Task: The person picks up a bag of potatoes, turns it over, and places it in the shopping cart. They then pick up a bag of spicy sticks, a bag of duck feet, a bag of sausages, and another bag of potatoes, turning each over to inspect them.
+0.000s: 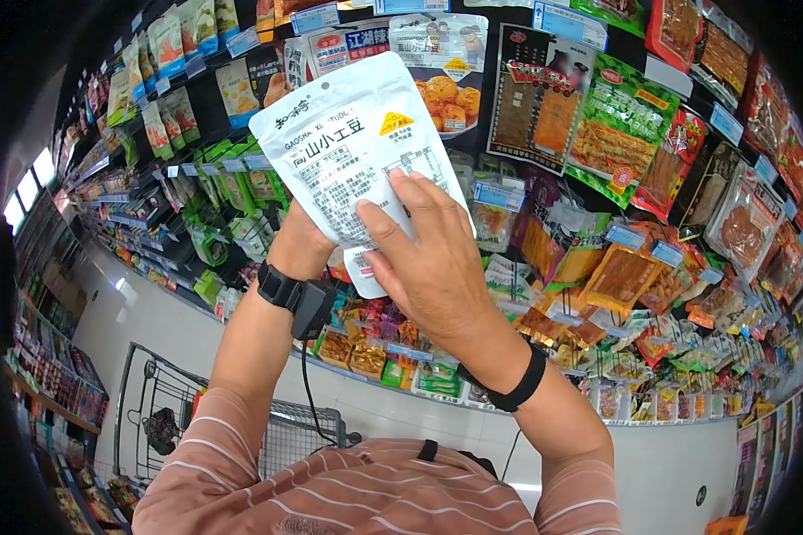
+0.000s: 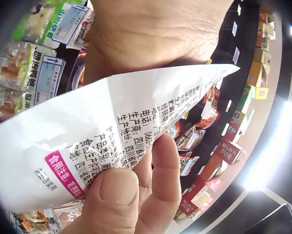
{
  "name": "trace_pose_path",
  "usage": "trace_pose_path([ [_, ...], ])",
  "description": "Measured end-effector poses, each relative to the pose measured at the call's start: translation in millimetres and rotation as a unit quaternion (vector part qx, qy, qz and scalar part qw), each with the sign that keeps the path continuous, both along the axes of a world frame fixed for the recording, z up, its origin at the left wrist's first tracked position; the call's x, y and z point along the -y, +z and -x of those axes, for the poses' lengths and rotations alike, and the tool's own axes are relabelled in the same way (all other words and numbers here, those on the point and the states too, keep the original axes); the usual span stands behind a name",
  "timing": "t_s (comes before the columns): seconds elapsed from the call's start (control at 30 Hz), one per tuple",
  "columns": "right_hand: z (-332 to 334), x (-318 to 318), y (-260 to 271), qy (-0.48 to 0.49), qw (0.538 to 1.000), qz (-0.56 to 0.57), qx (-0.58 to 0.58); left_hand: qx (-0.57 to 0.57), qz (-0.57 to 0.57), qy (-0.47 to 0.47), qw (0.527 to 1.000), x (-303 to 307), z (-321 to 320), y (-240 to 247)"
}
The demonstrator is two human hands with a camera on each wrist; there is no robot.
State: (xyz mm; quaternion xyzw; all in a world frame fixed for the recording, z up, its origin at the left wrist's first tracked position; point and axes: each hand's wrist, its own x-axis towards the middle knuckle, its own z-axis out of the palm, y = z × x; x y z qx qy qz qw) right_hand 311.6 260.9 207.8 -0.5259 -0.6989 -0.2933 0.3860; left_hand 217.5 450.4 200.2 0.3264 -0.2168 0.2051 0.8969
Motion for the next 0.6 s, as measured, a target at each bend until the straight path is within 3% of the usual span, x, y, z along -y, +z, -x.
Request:
trace_pose_path([
  [0.27,-27.6,5.8,9.4,0.031,0.998,-0.031,0.034,0.015,-0.024,0.007,1.0,19.1,-14.7,19.0],
  [0.37,-38.4,8.9,9.1,0.036,0.998,-0.034,0.039,-0.003,-0.05,0.093,0.994,23.6,-20.6,15.4],
  [0.6,-59.0,19.0,6.2,0.048,0.997,-0.033,0.044,0.003,-0.046,0.069,0.997,34.6,-36.9,12.7],
])
